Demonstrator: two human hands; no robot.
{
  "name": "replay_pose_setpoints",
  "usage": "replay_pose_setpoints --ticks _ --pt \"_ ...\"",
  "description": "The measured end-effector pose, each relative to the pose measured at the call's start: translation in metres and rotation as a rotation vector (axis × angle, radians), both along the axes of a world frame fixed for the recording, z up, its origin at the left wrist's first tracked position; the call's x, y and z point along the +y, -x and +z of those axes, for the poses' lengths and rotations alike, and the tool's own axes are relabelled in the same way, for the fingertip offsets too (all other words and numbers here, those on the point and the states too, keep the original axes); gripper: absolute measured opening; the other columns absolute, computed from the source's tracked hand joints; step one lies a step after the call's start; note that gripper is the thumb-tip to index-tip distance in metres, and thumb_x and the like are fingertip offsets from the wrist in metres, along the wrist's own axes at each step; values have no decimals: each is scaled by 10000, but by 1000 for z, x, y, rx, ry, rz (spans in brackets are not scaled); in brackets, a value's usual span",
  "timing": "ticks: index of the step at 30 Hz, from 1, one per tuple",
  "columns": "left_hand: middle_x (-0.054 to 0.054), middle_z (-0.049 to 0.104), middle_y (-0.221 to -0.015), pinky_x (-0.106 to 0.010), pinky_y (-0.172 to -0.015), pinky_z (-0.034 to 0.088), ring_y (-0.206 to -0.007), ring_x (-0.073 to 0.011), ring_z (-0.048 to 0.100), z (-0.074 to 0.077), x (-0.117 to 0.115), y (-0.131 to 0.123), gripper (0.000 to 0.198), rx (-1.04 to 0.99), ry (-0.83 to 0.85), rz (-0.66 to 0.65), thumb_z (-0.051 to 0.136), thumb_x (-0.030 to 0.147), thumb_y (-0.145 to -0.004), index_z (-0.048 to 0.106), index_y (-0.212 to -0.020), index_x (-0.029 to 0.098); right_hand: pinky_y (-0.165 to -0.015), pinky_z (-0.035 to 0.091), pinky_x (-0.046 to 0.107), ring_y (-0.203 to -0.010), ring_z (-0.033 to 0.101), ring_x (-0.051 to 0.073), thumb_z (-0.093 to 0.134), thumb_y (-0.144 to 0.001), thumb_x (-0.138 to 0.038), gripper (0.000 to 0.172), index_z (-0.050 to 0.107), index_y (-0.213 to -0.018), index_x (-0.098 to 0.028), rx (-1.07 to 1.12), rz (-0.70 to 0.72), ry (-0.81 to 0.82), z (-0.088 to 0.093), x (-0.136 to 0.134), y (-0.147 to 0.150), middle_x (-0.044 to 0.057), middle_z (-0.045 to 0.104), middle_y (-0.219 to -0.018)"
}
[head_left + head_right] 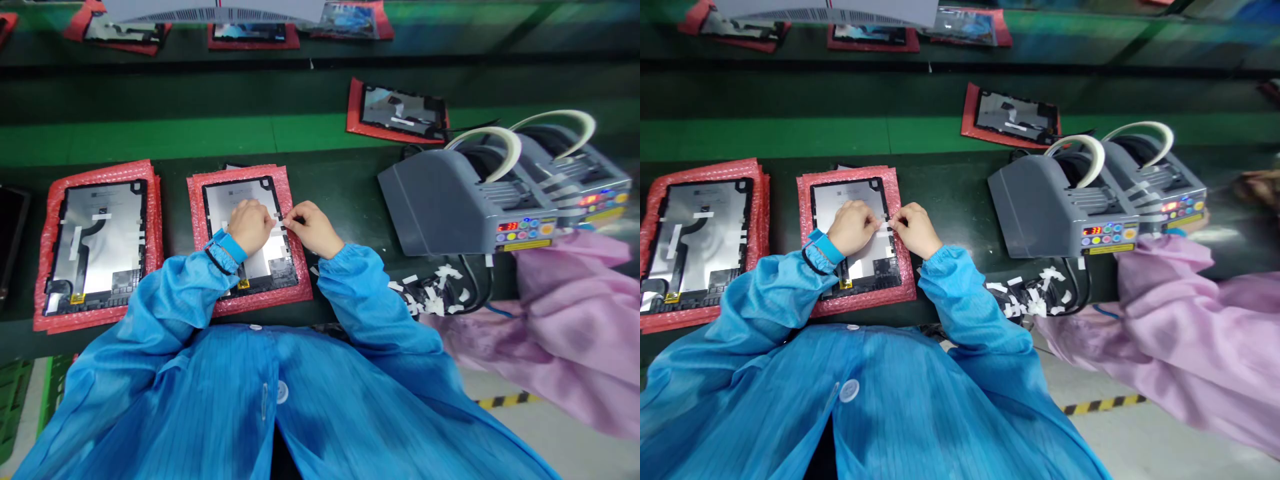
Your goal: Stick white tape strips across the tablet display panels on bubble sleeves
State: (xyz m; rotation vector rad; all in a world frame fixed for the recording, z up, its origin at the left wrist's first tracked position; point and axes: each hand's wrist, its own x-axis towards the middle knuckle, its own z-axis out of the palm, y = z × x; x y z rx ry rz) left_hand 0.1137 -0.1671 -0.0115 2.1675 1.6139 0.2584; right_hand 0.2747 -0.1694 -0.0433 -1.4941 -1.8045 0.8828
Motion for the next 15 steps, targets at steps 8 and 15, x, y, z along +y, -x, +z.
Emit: replay_pose_setpoints --ticks 8,15 --pt "-146 613 -909 -459 -869 422 -1000 -319 523 5 -3 -4 188 79 20 -13 509 219 -813 651 -722 136 -760 415 329 -718 503 157 666 -675 -150 185 540 -548 -194 -103 -16 86 6 2 3 -4 506 -639" --pt "-137 599 -975 -464 -884 409 -1039 -327 498 2 -2 -4 132 80 -14 56 583 264 -780 610 -832 146 -465 308 258 -421 409 95 739 -643 -512 453 467 -480 -188 -271 32 517 23 16 -11 -37 425 -405"
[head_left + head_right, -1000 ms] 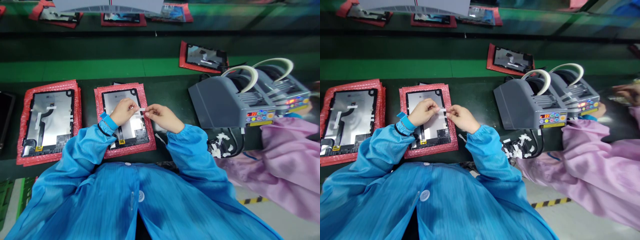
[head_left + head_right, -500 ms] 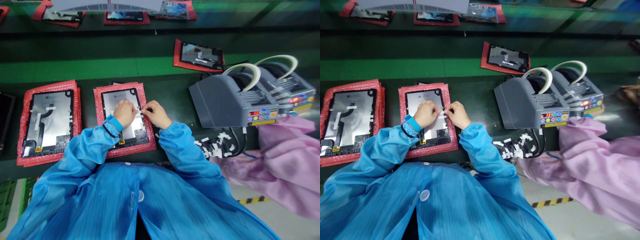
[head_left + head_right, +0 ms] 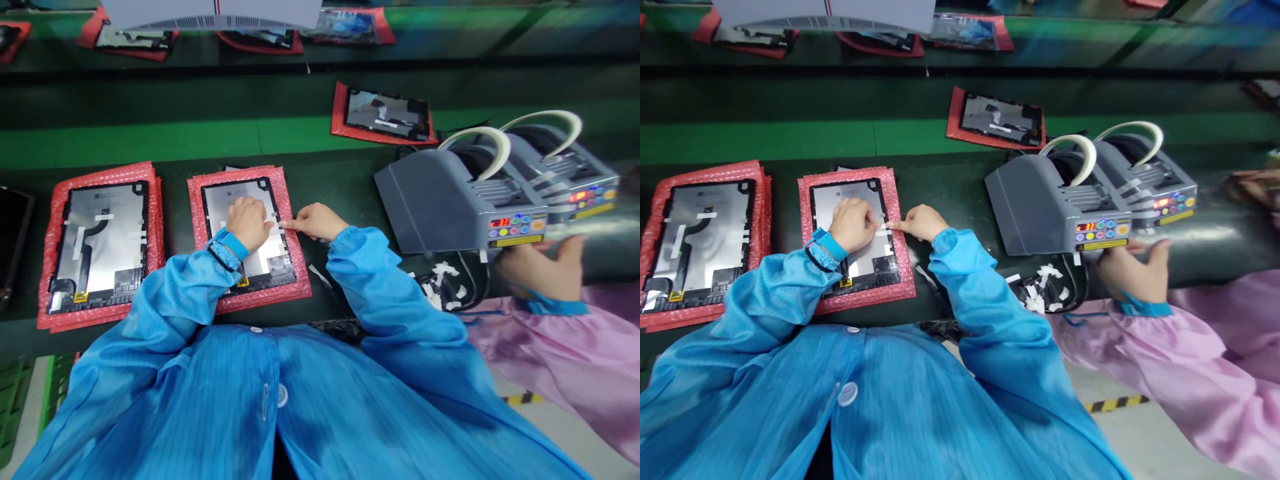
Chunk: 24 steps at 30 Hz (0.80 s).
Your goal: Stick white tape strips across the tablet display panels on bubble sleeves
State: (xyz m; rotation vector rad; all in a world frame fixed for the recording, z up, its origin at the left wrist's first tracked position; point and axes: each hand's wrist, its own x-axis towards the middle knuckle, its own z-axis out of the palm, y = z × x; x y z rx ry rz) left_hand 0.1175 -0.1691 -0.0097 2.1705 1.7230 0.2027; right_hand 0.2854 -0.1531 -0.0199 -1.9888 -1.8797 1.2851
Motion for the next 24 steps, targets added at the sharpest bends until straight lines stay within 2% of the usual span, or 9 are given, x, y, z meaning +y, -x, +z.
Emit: replay_pose_setpoints --ticks 3,6,8,10,12,14,18,21,24 --pt "-112 598 -1021 -447 -889 415 -1022 -298 504 2 -4 21 235 -22 -108 59 626 290 -754 576 -947 168 -394 281 238 -362 426 93 705 -663 -571 467 471 -529 -189 116 -14 158 6 3 -3 -8 499 -421" --pt "-128 610 -1026 -438 -905 416 -1013 -290 528 3 -20 59 228 19 -249 192 562 284 -797 562 -987 158 -389 284 224 -363 446 91 653 -752 -512 388 476 -622 -192 226 -28 135 6 -3 -2 -6 548 -473" --pt "-157 618 -1007 -437 -893 428 -996 -303 554 2 -35 83 234 101 -241 311 511 292 -825 568 -979 126 -432 307 221 -397 435 84 631 -789 -412 314 466 -636 -194 223 -18 -11 3 -10 1 -35 517 -475" --pt "-169 634 -959 -416 -848 455 -947 -304 590 -1 -48 98 243 173 -100 379 474 299 -843 581 -938 103 -506 336 229 -477 449 93 608 -787 -316 248 468 -624 -192 171 -21 -236 -2 -17 6 -41 502 -504" --pt "-151 652 -918 -372 -802 476 -900 -280 618 -3 -56 102 227 176 45 381 446 282 -858 587 -907 111 -583 361 248 -570 478 116 570 -776 -270 190 483 -627 -192 140 -80 -429 -5 -24 13 -26 521 -560" --pt "-126 663 -914 -334 -794 480 -890 -251 632 -5 -60 99 195 137 92 357 427 234 -866 584 -911 128 -631 384 269 -613 498 134 553 -765 -281 160 487 -645 -198 202 -200 -493 -7 -29 21 -17 532 -591" --pt "-154 653 -998 -338 -828 474 -951 -260 626 -1 -61 88 217 127 70 372 389 177 -883 583 -954 111 -641 453 306 -596 548 153 681 -642 -402 275 494 -698 -209 629 -413 -231 -2 -36 37 -24 556 -584" --pt "-187 630 -1060 -350 -879 458 -1028 -275 602 6 -67 85 264 135 48 373 339 156 -905 576 -990 79 -650 491 334 -631 606 185 793 -478 -414 411 554 -738 -205 870 -398 -76 12 -42 43 -8 618 -612" --pt "-187 637 -1054 -346 -881 459 -1021 -264 613 13 -74 90 280 106 40 384 304 163 -926 547 -1031 72 -652 509 352 -657 637 206 813 -435 -361 417 584 -748 -208 925 -356 -54 30 -44 48 4 654 -636"
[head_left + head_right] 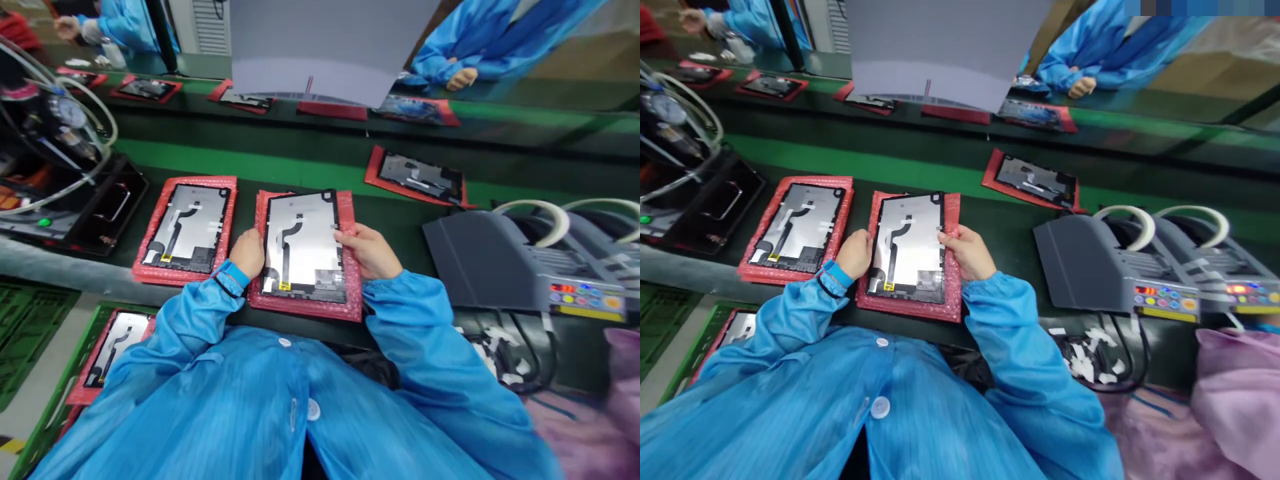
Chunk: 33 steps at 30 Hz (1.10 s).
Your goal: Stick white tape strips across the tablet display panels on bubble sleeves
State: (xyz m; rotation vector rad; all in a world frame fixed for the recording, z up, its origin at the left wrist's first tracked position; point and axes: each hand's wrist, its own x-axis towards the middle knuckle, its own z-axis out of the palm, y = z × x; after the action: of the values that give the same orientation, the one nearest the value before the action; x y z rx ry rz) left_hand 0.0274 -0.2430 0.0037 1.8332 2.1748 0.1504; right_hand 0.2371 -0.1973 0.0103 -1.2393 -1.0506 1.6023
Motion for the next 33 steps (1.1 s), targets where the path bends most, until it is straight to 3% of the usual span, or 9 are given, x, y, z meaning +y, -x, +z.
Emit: replay_pose_setpoints --ticks 4,9,14,22,25,29,33 --pt "-174 666 -1001 -340 -810 484 -965 -258 649 5 0 13 266 -22 53 53 294 194 -942 497 -1084 96 -694 523 363 -697 658 212 788 -451 -286 400 599 -791 -195 -47 80 -28 12 8 10 20 690 -716" --pt "-181 655 -997 -326 -800 484 -968 -252 651 2 6 14 265 -46 156 69 311 192 -940 479 -1117 90 -732 524 355 -757 668 214 731 -483 -185 382 601 -842 -180 -242 34 -35 -2 21 13 24 701 -756" --pt "-189 506 -1195 -342 -836 481 -1116 -275 540 -3 3 6 342 26 35 71 341 318 -941 544 -1114 103 -722 535 372 -730 671 230 761 -450 -275 348 574 -734 -199 -180 17 -20 -5 17 8 17 685 -682" --pt "-168 493 -1152 -355 -850 469 -1108 -266 487 -15 8 3 320 2 -11 49 320 191 -917 576 -1092 115 -745 538 403 -819 674 256 784 -470 -339 422 570 -811 -211 -188 64 -101 8 15 12 35 701 -762" --pt "-171 508 -1142 -382 -845 466 -1079 -275 502 -15 8 3 338 -4 -55 59 295 225 -934 548 -1124 107 -751 539 411 -805 675 255 799 -465 -332 457 574 -844 -212 -171 60 -116 11 15 13 32 704 -771" --pt "-158 530 -1156 -390 -890 443 -1117 -280 485 -14 9 3 280 -120 -85 81 378 238 -918 572 -1079 116 -759 539 407 -855 671 260 806 -479 -338 465 580 -868 -219 -136 33 -172 19 10 8 31 707 -790" --pt "-110 606 -1036 -324 -877 441 -1005 -204 553 -7 6 9 227 -359 -132 80 362 167 -912 587 -930 141 -757 536 408 -893 661 262 789 -523 -351 444 595 -902 -226 -110 35 -216 26 8 6 38 703 -827"
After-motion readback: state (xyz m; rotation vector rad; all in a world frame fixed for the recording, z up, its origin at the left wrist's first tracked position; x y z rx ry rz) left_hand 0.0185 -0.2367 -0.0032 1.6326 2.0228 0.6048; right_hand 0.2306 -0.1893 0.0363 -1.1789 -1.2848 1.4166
